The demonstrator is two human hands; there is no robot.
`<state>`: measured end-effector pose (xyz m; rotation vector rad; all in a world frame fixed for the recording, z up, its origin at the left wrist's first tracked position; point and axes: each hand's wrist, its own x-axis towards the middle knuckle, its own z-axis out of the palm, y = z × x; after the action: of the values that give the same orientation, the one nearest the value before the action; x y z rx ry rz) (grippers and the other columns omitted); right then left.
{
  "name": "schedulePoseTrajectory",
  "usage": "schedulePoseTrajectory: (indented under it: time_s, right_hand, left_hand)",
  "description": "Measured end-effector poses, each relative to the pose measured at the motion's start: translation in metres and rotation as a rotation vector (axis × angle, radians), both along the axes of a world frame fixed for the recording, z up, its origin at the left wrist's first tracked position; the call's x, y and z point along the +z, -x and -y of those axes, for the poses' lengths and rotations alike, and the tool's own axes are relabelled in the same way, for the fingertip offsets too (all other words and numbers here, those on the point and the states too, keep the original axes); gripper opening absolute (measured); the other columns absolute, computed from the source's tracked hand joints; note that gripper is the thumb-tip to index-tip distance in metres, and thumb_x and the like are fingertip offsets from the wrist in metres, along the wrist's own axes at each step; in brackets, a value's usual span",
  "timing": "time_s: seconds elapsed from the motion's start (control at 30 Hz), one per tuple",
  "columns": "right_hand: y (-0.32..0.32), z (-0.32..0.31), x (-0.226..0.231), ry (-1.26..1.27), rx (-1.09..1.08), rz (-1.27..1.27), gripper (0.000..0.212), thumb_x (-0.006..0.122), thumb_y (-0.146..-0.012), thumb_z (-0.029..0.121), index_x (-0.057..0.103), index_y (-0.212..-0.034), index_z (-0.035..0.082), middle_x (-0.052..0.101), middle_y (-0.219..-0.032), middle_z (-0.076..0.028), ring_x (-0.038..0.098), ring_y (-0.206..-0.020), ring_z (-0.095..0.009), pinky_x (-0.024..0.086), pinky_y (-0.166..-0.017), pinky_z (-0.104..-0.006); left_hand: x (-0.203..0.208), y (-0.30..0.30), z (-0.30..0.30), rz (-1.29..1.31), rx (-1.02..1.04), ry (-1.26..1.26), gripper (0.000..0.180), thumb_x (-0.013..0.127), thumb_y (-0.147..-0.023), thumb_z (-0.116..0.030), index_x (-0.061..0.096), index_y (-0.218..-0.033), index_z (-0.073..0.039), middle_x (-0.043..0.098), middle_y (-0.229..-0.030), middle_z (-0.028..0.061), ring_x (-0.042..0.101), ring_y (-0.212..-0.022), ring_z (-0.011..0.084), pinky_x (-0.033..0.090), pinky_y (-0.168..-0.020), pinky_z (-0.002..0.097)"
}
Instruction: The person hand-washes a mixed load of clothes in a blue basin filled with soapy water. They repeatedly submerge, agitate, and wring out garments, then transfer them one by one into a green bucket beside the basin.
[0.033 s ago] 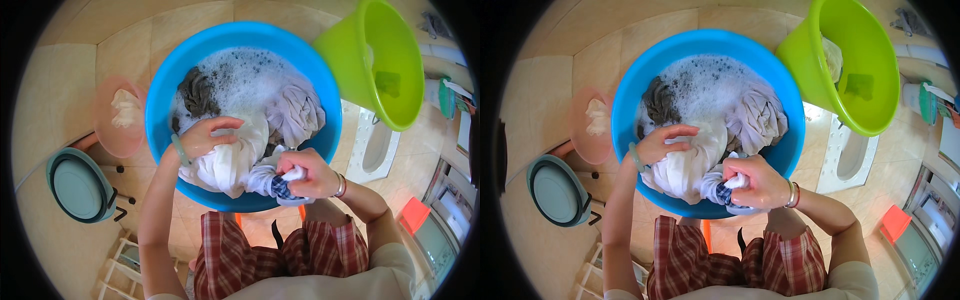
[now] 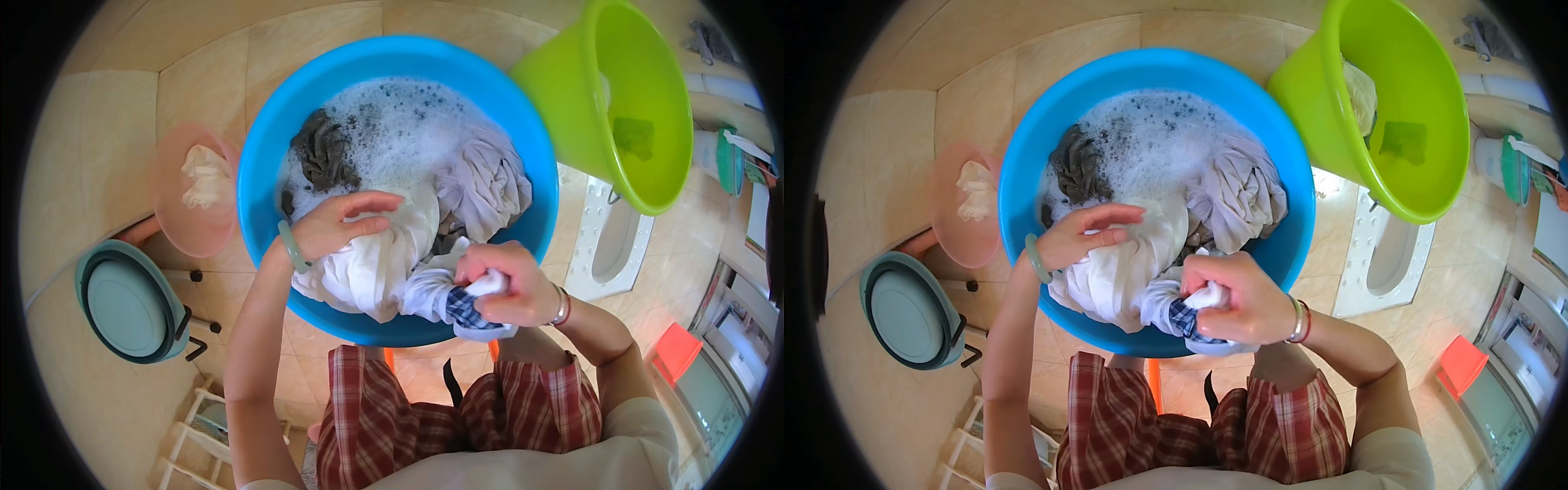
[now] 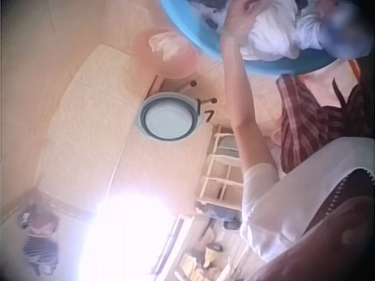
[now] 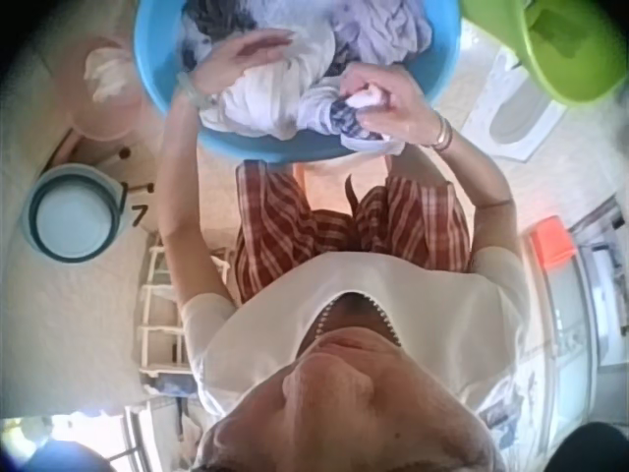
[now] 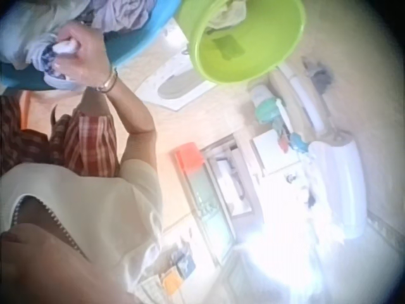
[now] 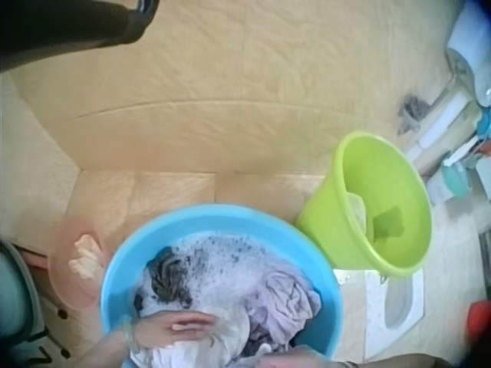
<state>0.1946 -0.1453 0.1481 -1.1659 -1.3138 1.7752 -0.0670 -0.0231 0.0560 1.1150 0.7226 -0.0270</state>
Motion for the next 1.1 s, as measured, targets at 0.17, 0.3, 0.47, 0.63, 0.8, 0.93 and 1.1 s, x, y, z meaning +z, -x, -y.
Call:
schedulePoseTrajectory:
  time_s: [0.17, 0.3, 0.47, 0.63, 0.8, 0.93, 1.1]
  right_hand:
    - [0.001, -0.008, 0.071, 0.302, -0.383, -0.436, 0.029, 0.065, -0.065, 0.005, 0.045, -0.086, 0.006, 0.055, -0.078, -0.012, 0.049, -0.07, -0.019, 0.04, -0.07, -0.0302]
    - [0.009, -0.03, 0.097, 0.247, -0.542, -0.833, 0.033, 0.064, -0.06, 0.009, 0.043, -0.085, 0.012, 0.047, -0.066, -0.011, 0.04, -0.06, -0.023, 0.034, -0.059, -0.0365]
    - [0.007, -0.051, 0.093, 0.291, -0.608, -1.137, 0.035, 0.064, -0.062, 0.015, 0.045, -0.09, 0.011, 0.053, -0.078, -0.01, 0.058, -0.079, -0.03, 0.048, -0.087, -0.0365]
    - [-0.015, -0.094, 0.019, 0.064, -0.716, -0.612, 0.034, 0.054, -0.074, 0.019, 0.051, -0.104, 0.003, 0.058, -0.097, -0.009, 0.055, -0.091, -0.019, 0.045, -0.084, -0.0295]
    - [-0.048, -0.102, -0.051, -0.303, -0.336, 0.314, 0.036, 0.052, -0.074, -0.003, 0.055, -0.109, 0.006, 0.059, -0.103, -0.006, 0.056, -0.099, -0.018, 0.044, -0.089, -0.0266]
    - [-0.049, -0.101, -0.104, -0.348, -0.098, 0.946, 0.034, 0.06, -0.082, 0.01, 0.059, -0.116, 0.011, 0.064, -0.113, -0.014, 0.063, -0.1, -0.031, 0.049, -0.088, -0.0369]
    - [-0.004, -0.124, -0.139, -0.251, -0.136, 0.954, 0.048, 0.065, -0.084, 0.032, 0.055, -0.129, 0.018, 0.064, -0.113, -0.017, 0.061, -0.104, -0.038, 0.048, -0.09, -0.0436]
  left_hand:
    - [0.003, -0.008, 0.011, -0.203, -0.216, 0.162, 0.053, 0.067, -0.09, -0.014, 0.049, -0.139, -0.01, 0.065, -0.119, 0.0103, 0.06, -0.108, 0.0148, 0.048, -0.091, 0.0296]
    - [-0.052, 0.001, 0.044, -0.155, -0.283, 0.107, 0.06, 0.065, -0.09, -0.017, 0.041, -0.144, -0.009, 0.064, -0.122, 0.0125, 0.059, -0.111, 0.0181, 0.046, -0.096, 0.0322]
    - [-0.03, -0.021, 0.058, 0.012, 0.213, -0.345, 0.088, 0.078, -0.074, -0.032, 0.035, -0.147, -0.008, 0.065, -0.107, 0.0117, 0.062, -0.1, 0.0232, 0.048, -0.089, 0.0351]
    - [-0.02, -0.025, 0.059, 0.135, 0.565, -0.008, 0.056, 0.072, -0.079, -0.008, 0.05, -0.131, -0.001, 0.064, -0.115, 0.0083, 0.06, -0.107, 0.0182, 0.047, -0.094, 0.0325]
    - [-0.033, 0.0, 0.054, 0.272, 1.243, 0.327, 0.04, 0.059, -0.08, -0.003, 0.054, -0.119, 0.0, 0.063, -0.112, 0.0102, 0.062, -0.101, 0.0228, 0.048, -0.089, 0.0335]
    - [-0.017, -0.005, 0.016, -0.115, 1.111, -0.25, 0.032, 0.065, -0.079, -0.013, 0.057, -0.107, 0.0, 0.065, -0.099, 0.0116, 0.062, -0.086, 0.0228, 0.049, -0.076, 0.0319]
    - [0.038, -0.028, -0.029, -0.441, 0.643, -0.767, 0.028, 0.066, -0.08, -0.013, 0.059, -0.104, 0.0, 0.066, -0.093, 0.0138, 0.061, -0.08, 0.0242, 0.049, -0.076, 0.034]
